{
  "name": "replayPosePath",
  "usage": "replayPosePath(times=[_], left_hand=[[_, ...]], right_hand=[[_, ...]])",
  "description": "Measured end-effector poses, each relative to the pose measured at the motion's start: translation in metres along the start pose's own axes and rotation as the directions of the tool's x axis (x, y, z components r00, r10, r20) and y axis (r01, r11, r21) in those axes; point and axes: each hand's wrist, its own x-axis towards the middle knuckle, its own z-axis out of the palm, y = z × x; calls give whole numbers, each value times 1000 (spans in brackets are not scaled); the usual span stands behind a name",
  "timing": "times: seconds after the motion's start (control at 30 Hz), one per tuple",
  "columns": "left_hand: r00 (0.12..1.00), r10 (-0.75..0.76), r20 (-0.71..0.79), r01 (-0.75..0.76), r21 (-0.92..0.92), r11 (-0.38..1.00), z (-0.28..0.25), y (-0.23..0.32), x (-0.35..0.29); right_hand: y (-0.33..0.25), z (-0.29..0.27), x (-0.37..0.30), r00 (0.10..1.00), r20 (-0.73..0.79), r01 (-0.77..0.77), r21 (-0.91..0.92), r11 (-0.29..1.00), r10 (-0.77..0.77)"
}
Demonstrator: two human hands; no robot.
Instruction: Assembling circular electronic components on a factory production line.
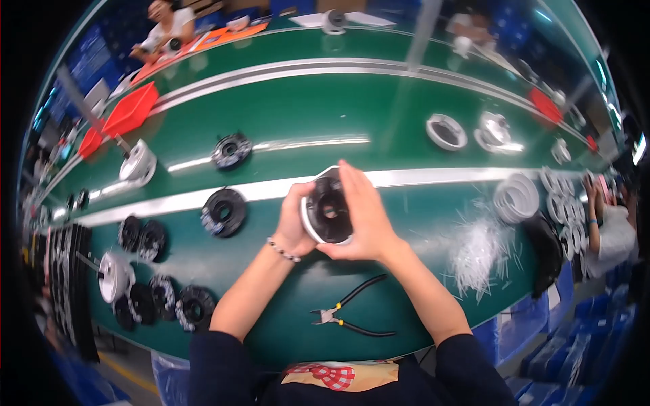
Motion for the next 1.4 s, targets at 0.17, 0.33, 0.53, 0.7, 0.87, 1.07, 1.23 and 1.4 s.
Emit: replayPosePath(times=[0.17, 0.33, 0.53, 0.7, 0.87, 1.07, 1.23, 1.4], left_hand=[[990, -40, -134, 76, 272, 959, -17, -10, 47], [957, 153, -248, -70, 314, 947, -25, 16, 97], [984, 133, -118, -78, 388, 919, -76, 53, 159], [868, 435, -241, -102, 770, 630, -86, 26, 180], [765, 643, -24, 17, 1000, 16, -80, 80, 120], [611, 791, 19, 459, 806, -374, -139, 175, 118], [624, 708, -332, 602, 782, -163, -145, 172, 109], [797, 431, -423, 315, 900, 301, -189, 165, 111]], right_hand=[[33, -12, -15, 947, 196, -240, -93, 966, 254], [53, -84, -33, 976, -156, -190, -245, 951, 155], [160, -244, -95, 849, -429, -528, -671, 520, 308], [235, -327, -183, 579, -518, -738, -661, 136, 629], [252, -329, -175, 707, -489, -663, -709, 239, 510], [211, -368, -137, 873, -439, -487, -809, 330, 212], [105, -207, -57, 829, -344, -558, -467, 686, 441], [23, -64, -50, 819, 70, -563, -86, 822, 569]])
